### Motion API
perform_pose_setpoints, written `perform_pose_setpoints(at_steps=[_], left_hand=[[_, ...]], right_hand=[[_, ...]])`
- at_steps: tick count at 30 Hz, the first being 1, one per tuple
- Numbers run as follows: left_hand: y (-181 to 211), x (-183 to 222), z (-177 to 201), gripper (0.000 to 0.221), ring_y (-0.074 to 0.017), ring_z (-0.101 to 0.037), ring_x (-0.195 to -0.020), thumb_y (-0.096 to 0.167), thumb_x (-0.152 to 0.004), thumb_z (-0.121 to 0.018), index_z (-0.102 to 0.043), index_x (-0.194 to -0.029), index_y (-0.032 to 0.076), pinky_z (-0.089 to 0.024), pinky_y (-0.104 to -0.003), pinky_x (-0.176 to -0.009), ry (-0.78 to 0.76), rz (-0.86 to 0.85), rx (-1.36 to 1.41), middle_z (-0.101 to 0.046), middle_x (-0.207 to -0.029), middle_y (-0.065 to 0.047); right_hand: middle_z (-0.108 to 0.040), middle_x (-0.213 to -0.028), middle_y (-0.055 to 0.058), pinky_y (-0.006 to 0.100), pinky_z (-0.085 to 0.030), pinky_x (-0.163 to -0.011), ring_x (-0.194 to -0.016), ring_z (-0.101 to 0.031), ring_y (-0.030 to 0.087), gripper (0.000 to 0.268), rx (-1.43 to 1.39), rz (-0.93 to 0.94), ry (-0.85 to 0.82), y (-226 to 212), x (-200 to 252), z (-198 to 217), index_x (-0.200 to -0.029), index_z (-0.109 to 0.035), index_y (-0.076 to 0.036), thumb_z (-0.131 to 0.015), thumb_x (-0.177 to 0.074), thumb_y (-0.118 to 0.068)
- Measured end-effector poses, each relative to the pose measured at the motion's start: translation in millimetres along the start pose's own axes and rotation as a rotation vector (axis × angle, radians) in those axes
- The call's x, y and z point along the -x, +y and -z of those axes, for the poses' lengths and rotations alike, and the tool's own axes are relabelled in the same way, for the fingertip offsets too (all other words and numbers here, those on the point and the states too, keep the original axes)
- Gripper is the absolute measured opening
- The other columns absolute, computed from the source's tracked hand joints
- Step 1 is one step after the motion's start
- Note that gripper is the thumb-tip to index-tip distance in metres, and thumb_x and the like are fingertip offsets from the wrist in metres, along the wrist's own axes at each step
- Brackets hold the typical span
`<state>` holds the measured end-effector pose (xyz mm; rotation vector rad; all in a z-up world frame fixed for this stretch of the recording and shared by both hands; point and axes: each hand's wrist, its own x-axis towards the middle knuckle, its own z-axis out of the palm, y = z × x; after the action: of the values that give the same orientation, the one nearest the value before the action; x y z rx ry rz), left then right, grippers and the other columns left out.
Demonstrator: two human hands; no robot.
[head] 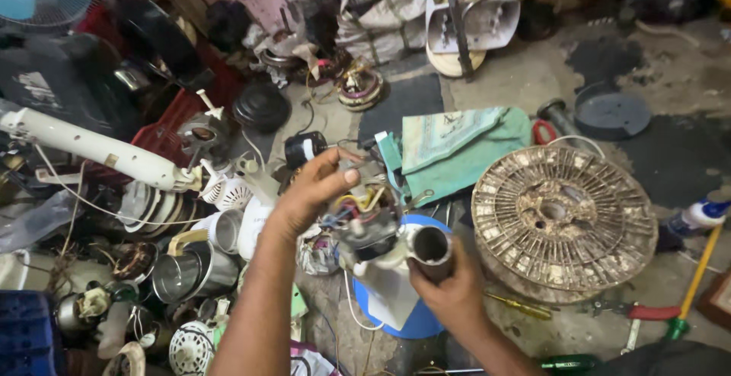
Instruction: The person repairs a fan motor by applying lubricant to the bearings and using a screwdriver to adjust internal components. They repeatedly test the motor shaft's rotation and use a metal pipe to tap the motor housing.
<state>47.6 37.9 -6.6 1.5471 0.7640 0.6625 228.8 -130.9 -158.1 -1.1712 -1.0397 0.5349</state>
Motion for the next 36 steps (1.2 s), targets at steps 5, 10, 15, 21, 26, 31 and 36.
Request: perform_pose_setpoints(at_steps=[5, 10, 15, 21, 26, 31, 36], left_hand=[[16.2, -17.7, 12.3, 0.048, -0.0237, -0.063, -0.123, 0.032, -0.079, -0.079, -0.062, -0.116, 0.005, -0.049, -0.038, -0.108, -0.224, 0.022, 0.108, -0.065, -0.136, -0.015], [13.1, -20.6, 15.2, 0.053, -0.0265, -0.065, -0.126, 0.039, -0.077, -0.08, -0.064, -0.115, 0.005, -0.045, -0.038, -0.115, -0.258, -0.007, 0.048, -0.07, -0.131, -0.018], [8.8, -18.7, 13.8, 0.052, -0.0278, -0.067, -0.117, 0.037, -0.075, -0.081, -0.064, -0.113, 0.006, -0.048, -0.041, -0.108, -0.25, 0.042, 0.089, -0.071, -0.128, -0.019], [5.9, -18.8, 7.5, 0.05, -0.0259, -0.066, -0.11, 0.034, -0.075, -0.081, -0.063, -0.112, 0.005, -0.052, -0.039, -0.1, -0.212, 0.004, 0.034, -0.072, -0.12, -0.016], [15.6, -14.3, 13.0, 0.045, -0.0202, -0.063, -0.112, 0.032, -0.082, -0.075, -0.064, -0.117, 0.006, -0.052, -0.034, -0.093, -0.157, -0.059, -0.128, -0.068, -0.121, -0.007], [-6.1, 12.3, -8.3, 0.042, -0.0144, -0.065, -0.1, 0.035, -0.087, -0.066, -0.068, -0.121, 0.01, -0.054, -0.03, -0.086, 0.089, -0.022, -0.194, -0.071, -0.109, -0.003], [-6.1, 21.1, -32.8, 0.039, -0.0109, -0.059, -0.091, 0.039, -0.098, -0.067, -0.069, -0.118, 0.006, -0.048, -0.027, -0.081, 0.221, -0.173, -0.157, -0.067, -0.099, -0.001]], right_hand=[[-0.071, -0.093, 0.01, 0.034, -0.057, -0.075, -0.085, -0.073, 0.022, 0.044, 0.07, 0.071, -0.019, -4.0, -33.8, -7.2, -0.108, -0.062, -0.005, -0.084, -0.07, -0.008], [-0.065, -0.105, 0.014, 0.033, -0.057, -0.079, -0.093, -0.069, 0.027, 0.045, 0.127, 0.379, 0.088, -10.1, -37.5, 8.2, -0.115, -0.057, -0.004, -0.083, -0.078, -0.009], [-0.067, -0.103, 0.013, 0.038, -0.056, -0.081, -0.091, -0.069, 0.031, 0.053, 0.275, 0.405, 0.104, -23.3, -42.4, 17.6, -0.115, -0.059, -0.006, -0.086, -0.069, -0.007], [-0.066, -0.104, 0.014, 0.041, -0.057, -0.082, -0.094, -0.069, 0.033, 0.054, 0.344, 0.534, 0.066, -39.4, -51.5, 20.7, -0.118, -0.058, -0.006, -0.086, -0.071, -0.01], [-0.071, -0.103, 0.016, 0.043, -0.056, -0.078, -0.094, -0.07, 0.034, 0.053, 0.406, 0.293, -0.182, -24.8, -41.2, 31.4, -0.115, -0.062, -0.005, -0.084, -0.068, -0.011], [-0.074, -0.1, 0.015, 0.045, -0.056, -0.075, -0.078, -0.071, 0.037, 0.05, 0.632, -0.455, -0.202, 8.5, 2.2, 112.4, -0.12, -0.064, -0.01, -0.083, -0.076, -0.024], [-0.07, -0.11, 0.02, 0.048, -0.053, -0.089, -0.103, -0.067, 0.04, 0.058, 0.915, 0.007, -0.681, 26.5, 54.2, 140.3, -0.118, -0.065, -0.006, -0.085, -0.065, -0.02]])
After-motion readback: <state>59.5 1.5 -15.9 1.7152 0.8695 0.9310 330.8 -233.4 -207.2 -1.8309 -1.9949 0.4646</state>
